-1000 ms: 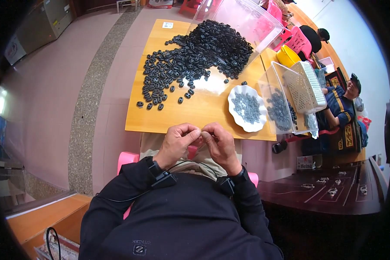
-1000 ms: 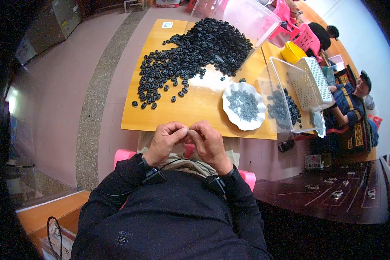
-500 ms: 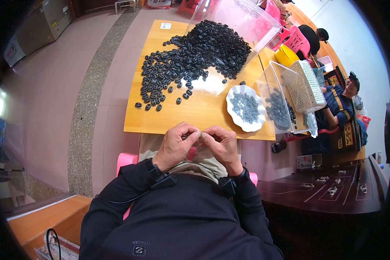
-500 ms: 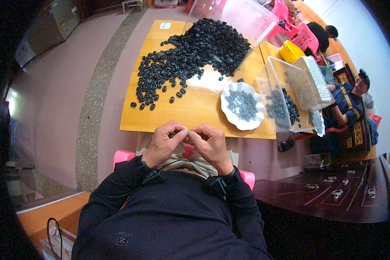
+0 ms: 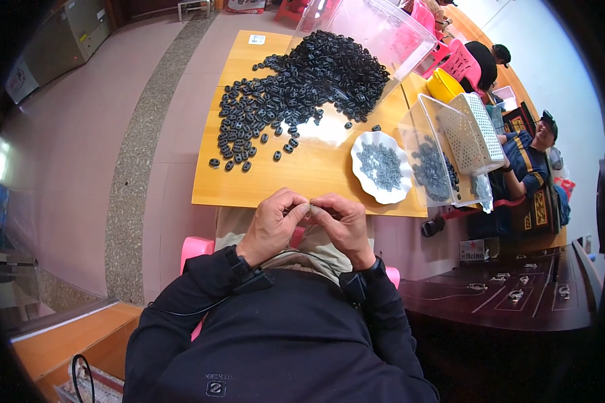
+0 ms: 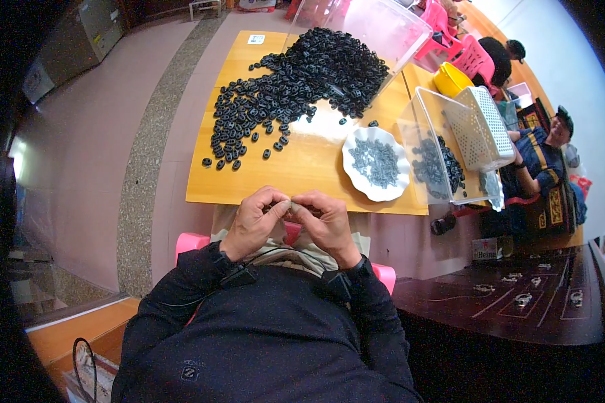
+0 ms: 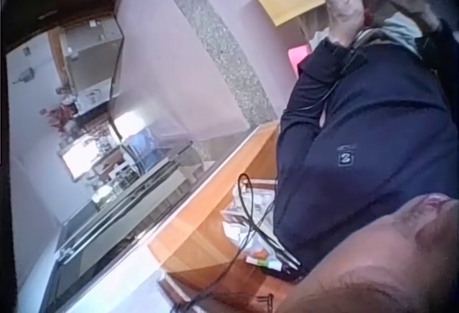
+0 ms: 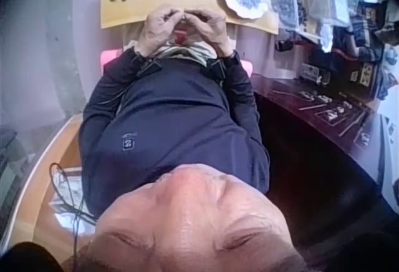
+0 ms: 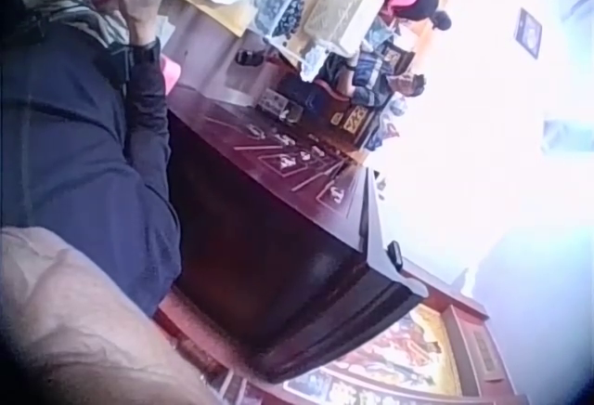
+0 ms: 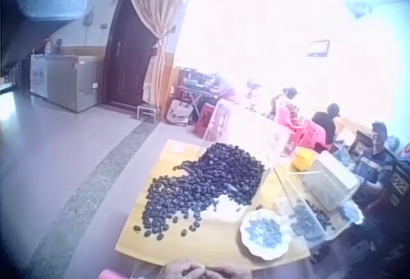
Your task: The person picks up a black plastic cord lock and a metal spring by hand, inserts the spring into the cord lock, and places the assembled unit into a white bowl.
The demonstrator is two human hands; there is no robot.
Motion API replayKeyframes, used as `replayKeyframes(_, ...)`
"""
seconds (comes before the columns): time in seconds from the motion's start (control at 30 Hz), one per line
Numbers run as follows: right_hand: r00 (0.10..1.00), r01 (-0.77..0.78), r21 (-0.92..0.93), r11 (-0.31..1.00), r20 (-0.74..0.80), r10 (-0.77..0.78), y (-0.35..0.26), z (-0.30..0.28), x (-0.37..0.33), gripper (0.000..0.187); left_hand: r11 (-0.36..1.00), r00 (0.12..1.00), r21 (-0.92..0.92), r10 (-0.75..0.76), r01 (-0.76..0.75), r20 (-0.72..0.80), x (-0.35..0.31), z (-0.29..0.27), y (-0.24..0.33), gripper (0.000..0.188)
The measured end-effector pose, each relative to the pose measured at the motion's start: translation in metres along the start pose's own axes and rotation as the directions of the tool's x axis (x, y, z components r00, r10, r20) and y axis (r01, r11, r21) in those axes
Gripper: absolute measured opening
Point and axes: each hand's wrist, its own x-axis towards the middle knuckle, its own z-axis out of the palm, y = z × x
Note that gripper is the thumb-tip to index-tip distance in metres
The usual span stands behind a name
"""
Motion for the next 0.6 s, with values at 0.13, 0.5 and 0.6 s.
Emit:
replayKeyframes(0.13,1.0,-0.012,-0.098,0.995,-0.011,0.011,-0.003,0.001,0.0,0.005,1.0,1.0,0.011,-0.006,0.006,-0.009,0.0,0.001,0.001,0.009)
replayKeyframes(0.5,0.967,0.203,-0.504,0.84,-0.032,-0.253,-0.009,0.009,0.005,0.008,0.997,0.997,0.08,-0.004,0.01,-0.074,-0.001,0.002,0.003,0.01)
replayKeyframes(0.6,0.995,0.009,-0.256,0.967,-0.097,-0.035,-0.009,0.01,0.001,0.007,0.996,0.998,0.085,0.009,-0.003,-0.06,-0.001,0.002,0.004,0.01)
